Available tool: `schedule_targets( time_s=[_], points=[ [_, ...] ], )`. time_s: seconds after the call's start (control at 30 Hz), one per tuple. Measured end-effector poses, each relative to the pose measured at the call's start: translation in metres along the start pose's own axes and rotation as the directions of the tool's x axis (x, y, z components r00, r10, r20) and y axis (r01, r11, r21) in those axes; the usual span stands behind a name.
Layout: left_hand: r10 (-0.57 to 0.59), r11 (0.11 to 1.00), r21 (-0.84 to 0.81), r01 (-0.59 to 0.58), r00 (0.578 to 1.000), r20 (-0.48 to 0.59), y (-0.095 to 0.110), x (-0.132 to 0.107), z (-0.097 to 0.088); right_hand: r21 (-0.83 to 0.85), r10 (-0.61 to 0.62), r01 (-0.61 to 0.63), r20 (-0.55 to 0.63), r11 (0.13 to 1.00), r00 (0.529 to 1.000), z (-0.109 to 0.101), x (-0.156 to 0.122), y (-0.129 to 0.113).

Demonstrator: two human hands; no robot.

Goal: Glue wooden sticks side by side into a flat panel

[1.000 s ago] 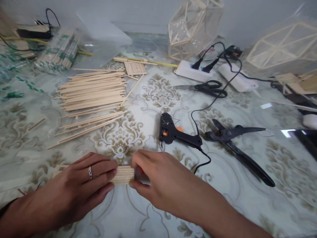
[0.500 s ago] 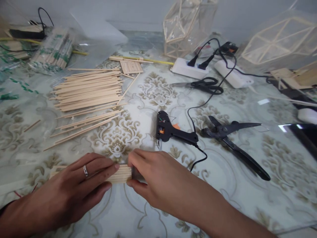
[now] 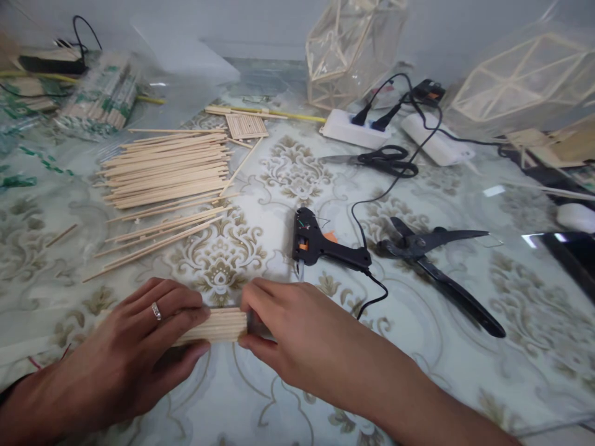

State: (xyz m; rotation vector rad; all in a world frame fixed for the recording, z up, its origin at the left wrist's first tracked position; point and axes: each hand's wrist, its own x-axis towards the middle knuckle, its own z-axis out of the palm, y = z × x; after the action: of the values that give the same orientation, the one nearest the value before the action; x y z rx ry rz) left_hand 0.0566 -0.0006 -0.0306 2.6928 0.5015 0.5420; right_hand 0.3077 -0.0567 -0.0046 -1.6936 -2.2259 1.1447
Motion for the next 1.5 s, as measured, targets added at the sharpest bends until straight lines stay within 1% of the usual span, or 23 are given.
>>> schedule_targets(
  time_s=[0.17,0.37,0.53,0.63,0.77,0.87,0.97,1.03,1.1,1.33,1.5],
  points=[
    [0.0,1.0,0.003,0.0,1.0,-0.004,0.0,0.0,0.001,-0.018,0.047,-0.048,-0.014,0.999,0.999,0.003,0.002,0.003],
    [-0.008,1.0,-0.007,0.008,1.0,-0.008,-0.001,-0.003,0.001,-0.021,0.042,-0.043,-0.021,0.999,0.999,0.001,0.001,0.004],
    [-0.001,1.0,-0.015,0.0,1.0,-0.011,-0.001,-0.002,0.0,0.027,0.03,-0.029,-0.042,0.999,0.999,-0.002,0.0,0.008],
    [0.007,1.0,-0.023,-0.007,1.0,-0.006,-0.003,-0.002,0.0,0.023,-0.003,0.004,-0.045,1.0,0.999,-0.003,0.001,0.008],
    [0.038,0.998,-0.046,-0.037,0.999,0.039,-0.005,-0.004,0.001,-0.003,-0.036,0.036,-0.009,0.999,0.999,-0.004,0.001,0.007],
    [0.078,0.997,-0.015,-0.077,0.996,0.053,-0.004,-0.005,-0.001,-0.004,-0.048,0.048,0.003,0.999,0.999,-0.006,-0.002,0.005],
    [0.103,0.995,-0.01,-0.103,0.992,0.075,0.0,-0.006,-0.003,-0.01,-0.107,0.107,0.038,0.994,0.994,-0.007,-0.004,0.002],
    [0.103,0.994,-0.047,-0.099,0.99,0.098,0.003,-0.006,-0.005,-0.017,-0.152,0.153,0.072,0.988,0.986,-0.008,-0.004,0.0],
    [0.107,0.992,-0.076,-0.098,0.986,0.124,0.005,-0.007,-0.006,-0.021,-0.179,0.181,0.078,0.983,0.981,-0.007,-0.003,-0.001],
    [0.158,0.987,-0.061,-0.15,0.975,0.159,0.006,-0.008,-0.008,-0.022,-0.161,0.16,-0.042,0.987,0.986,-0.006,0.003,0.004],
    [0.154,0.986,-0.085,-0.14,0.972,0.176,0.006,-0.012,-0.006,0.006,-0.191,0.192,-0.084,0.981,0.978,-0.003,0.005,0.006]
  ],
)
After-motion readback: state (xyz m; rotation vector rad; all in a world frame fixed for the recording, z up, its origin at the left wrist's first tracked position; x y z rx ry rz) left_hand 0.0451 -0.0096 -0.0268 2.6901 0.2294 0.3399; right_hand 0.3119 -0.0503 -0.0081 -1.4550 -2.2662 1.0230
